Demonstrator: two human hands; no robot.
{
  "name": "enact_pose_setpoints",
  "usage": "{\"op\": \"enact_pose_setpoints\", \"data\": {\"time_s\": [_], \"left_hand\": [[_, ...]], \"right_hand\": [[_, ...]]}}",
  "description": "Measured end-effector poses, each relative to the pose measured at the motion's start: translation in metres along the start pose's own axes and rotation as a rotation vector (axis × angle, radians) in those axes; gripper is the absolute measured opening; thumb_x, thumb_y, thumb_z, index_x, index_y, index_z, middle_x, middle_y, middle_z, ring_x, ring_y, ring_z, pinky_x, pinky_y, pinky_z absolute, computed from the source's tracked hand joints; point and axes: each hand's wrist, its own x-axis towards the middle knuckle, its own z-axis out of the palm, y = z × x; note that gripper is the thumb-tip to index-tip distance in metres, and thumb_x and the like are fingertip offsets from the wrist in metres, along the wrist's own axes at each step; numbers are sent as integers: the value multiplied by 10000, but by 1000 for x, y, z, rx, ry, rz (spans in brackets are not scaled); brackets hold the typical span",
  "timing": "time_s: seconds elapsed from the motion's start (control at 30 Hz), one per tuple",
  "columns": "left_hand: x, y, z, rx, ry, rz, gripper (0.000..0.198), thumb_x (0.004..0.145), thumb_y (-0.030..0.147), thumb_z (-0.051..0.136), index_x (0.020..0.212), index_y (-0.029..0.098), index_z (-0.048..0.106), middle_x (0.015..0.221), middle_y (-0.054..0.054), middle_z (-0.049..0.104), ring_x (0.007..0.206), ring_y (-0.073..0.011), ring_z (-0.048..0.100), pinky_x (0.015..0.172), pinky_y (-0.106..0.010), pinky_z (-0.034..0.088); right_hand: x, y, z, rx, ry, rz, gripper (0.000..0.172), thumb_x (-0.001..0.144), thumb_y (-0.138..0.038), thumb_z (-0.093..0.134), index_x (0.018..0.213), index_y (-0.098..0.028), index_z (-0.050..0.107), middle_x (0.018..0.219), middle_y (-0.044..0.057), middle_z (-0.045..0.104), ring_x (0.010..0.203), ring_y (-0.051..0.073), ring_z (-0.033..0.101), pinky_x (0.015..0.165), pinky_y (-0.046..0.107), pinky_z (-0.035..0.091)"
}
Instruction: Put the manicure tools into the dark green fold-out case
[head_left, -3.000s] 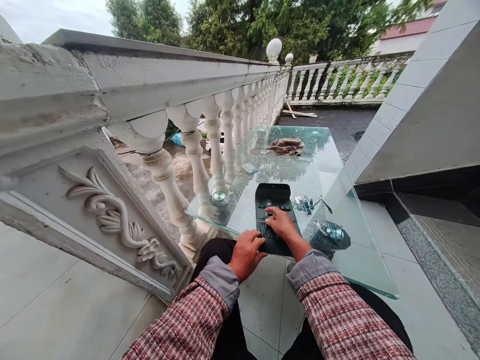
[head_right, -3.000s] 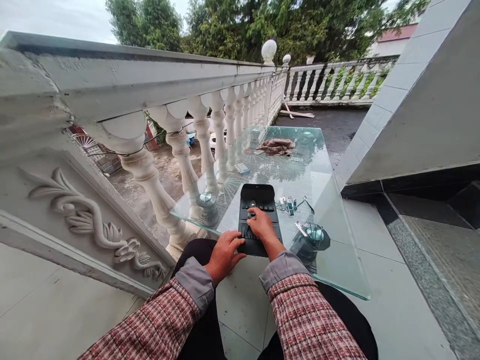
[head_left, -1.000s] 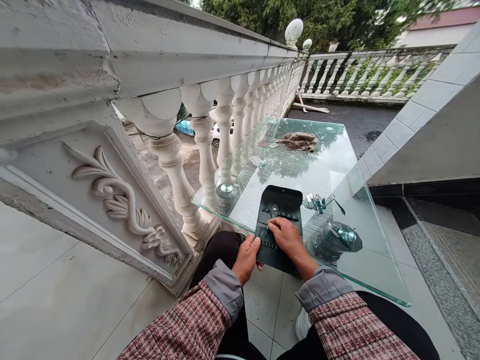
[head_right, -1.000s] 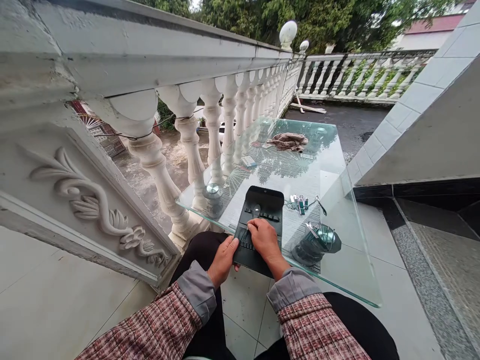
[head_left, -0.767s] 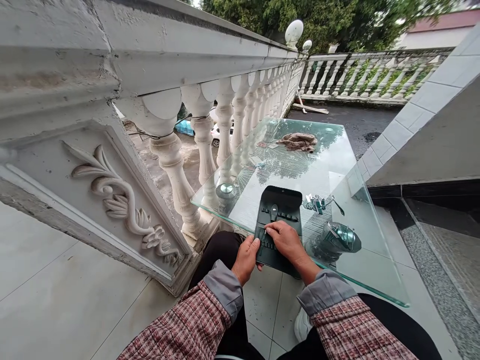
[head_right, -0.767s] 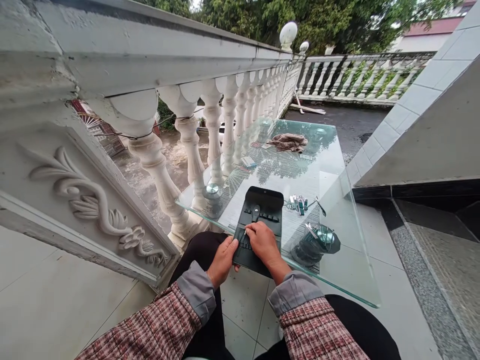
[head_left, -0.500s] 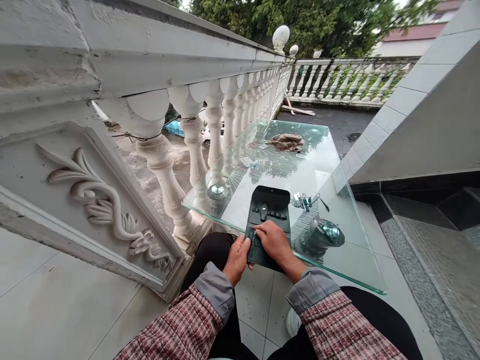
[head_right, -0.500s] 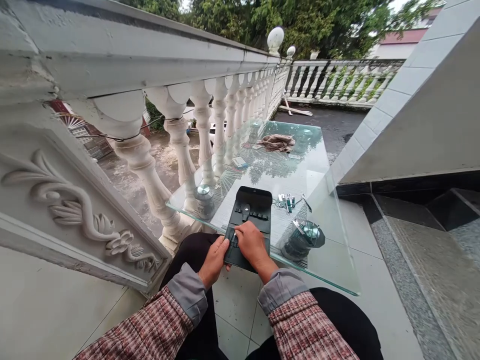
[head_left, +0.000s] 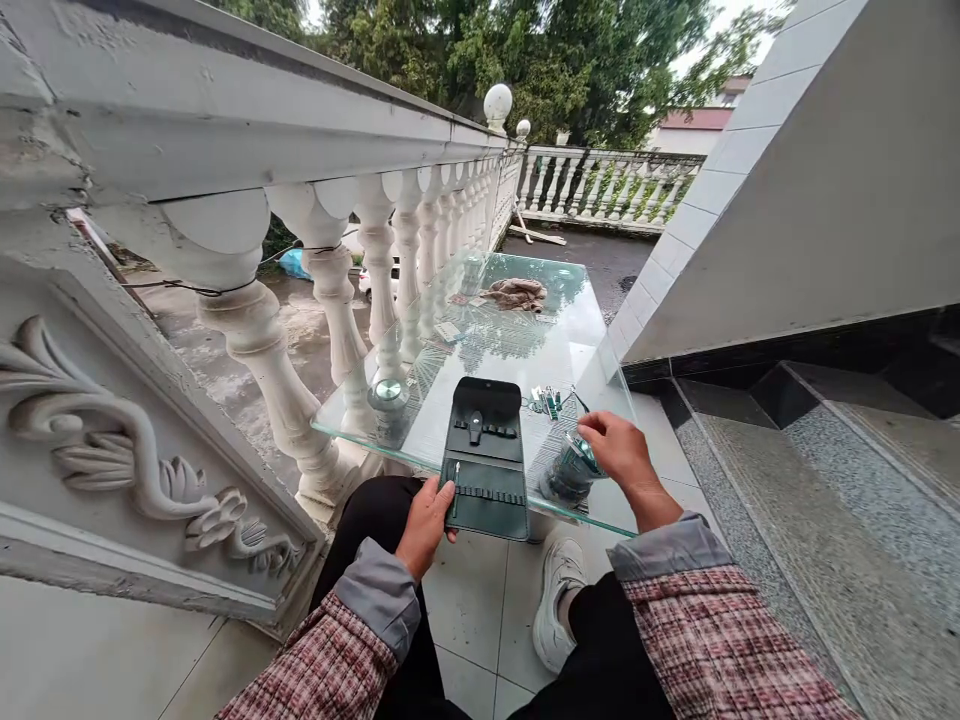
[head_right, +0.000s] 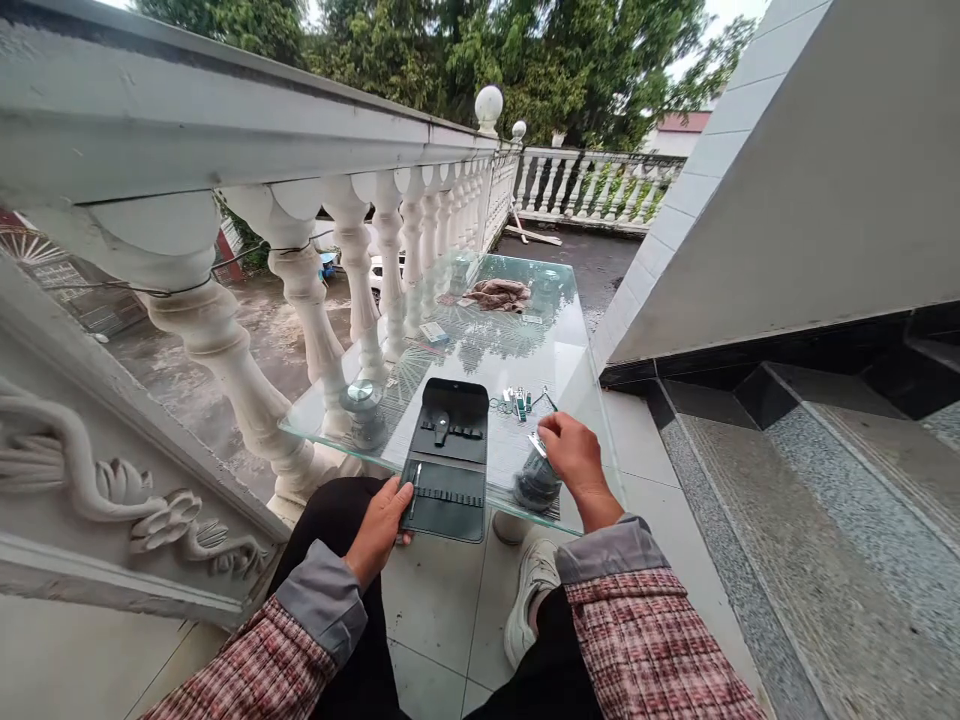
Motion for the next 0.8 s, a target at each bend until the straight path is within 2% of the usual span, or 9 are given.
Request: {"op": "enact_pose_setpoints", "data": {"time_s": [0.1,0.17,0.37,0.47,0.6,0.8], "left_hand": [[-3,2,5,2,17,3,336,767,511,536,794,183,470,607,66,428,426,-56,418,319,-146,331],[-5,3,11,6,30,8,325,772,504,531,793,186,467,605,67,425,422,-59,419,314,-148,328],[-10,9,24,25,43,27,336,772,518,523,788,192,444,613,68,426,425,-65,435,311,-151,340],[-11,10,24,25,41,22,353,768,535,522,807,193,446,622,67,432,432,-66,442,314,-150,345],[-11,6,23,-1,56,16,374,782,566,483,796,195,434,604,70,415,416,-61,420,323,-154,347],[-14,2,23,-38,73,-11,404,767,595,500,776,199,421,629,56,436,452,-70,442,343,-166,353]], "right_hand": [[-2,29,0,-106,-84,85,128,711,-288,566,650,-195,630,682,34,654,662,185,579,558,260,353],[-7,36,7,-156,-127,99,141,701,-321,588,625,-204,615,671,25,649,659,178,576,533,246,320],[-8,38,21,-248,-166,106,129,746,-309,553,707,-211,626,776,45,661,731,179,591,545,245,305],[-5,40,22,-278,-171,101,148,766,-312,528,768,-215,640,826,58,660,759,185,594,565,253,326],[-7,41,27,-326,-186,60,200,799,-316,486,742,-205,642,850,85,640,767,197,594,587,268,347],[-12,36,34,-373,-148,33,218,834,-285,435,830,-190,631,918,120,610,796,207,588,608,285,375]]}}
